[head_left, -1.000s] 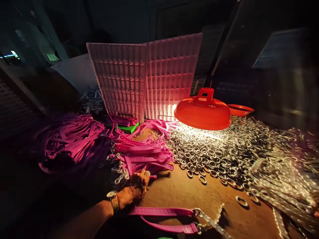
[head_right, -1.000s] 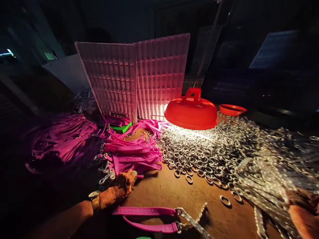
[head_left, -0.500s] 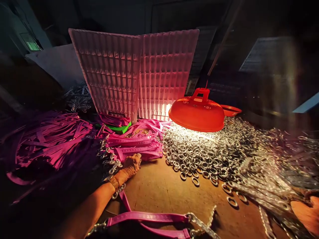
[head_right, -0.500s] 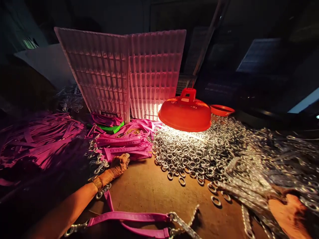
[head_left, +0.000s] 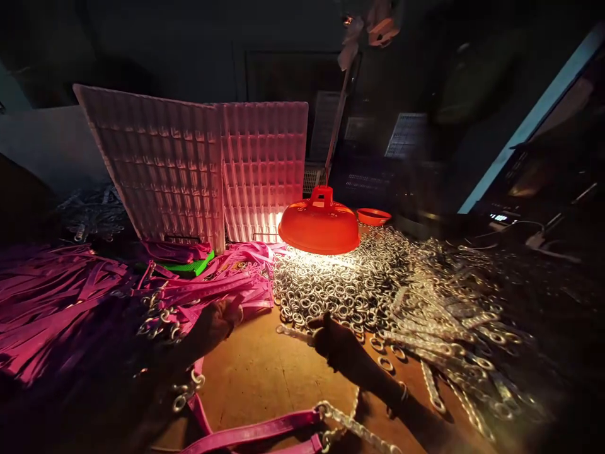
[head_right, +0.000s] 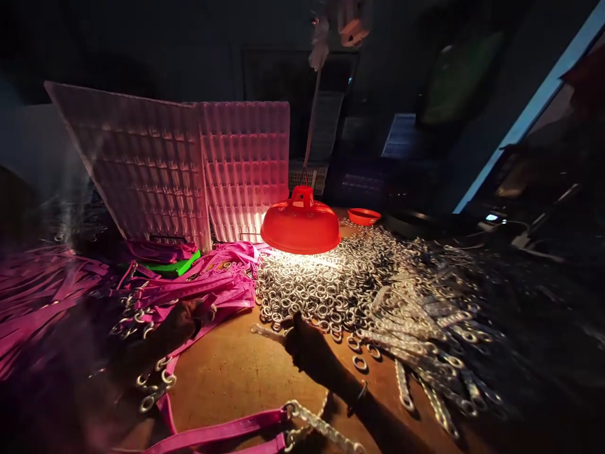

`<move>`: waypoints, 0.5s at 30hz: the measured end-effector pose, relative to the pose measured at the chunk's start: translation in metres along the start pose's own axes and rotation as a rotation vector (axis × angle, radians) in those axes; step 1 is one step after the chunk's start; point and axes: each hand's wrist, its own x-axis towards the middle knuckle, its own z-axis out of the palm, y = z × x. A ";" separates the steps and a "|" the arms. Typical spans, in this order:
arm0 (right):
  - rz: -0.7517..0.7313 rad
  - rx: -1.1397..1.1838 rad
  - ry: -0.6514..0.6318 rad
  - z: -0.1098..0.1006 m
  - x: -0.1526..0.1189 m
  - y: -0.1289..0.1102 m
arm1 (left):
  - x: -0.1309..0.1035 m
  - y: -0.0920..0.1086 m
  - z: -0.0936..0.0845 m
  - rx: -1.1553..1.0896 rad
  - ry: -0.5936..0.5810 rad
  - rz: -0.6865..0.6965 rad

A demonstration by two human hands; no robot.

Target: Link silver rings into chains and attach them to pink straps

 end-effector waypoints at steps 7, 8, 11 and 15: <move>0.058 0.130 -0.321 0.092 0.027 0.014 | -0.033 -0.001 0.020 0.033 -0.106 -0.040; 0.030 0.091 -0.340 0.096 0.028 0.014 | -0.034 -0.004 0.025 0.016 -0.152 -0.047; -0.062 -0.071 -0.432 0.096 0.030 0.016 | -0.035 -0.009 0.036 -0.081 -0.398 -0.173; -0.220 -0.307 -0.352 0.067 0.044 0.022 | -0.026 -0.021 0.040 -0.191 -0.565 -0.366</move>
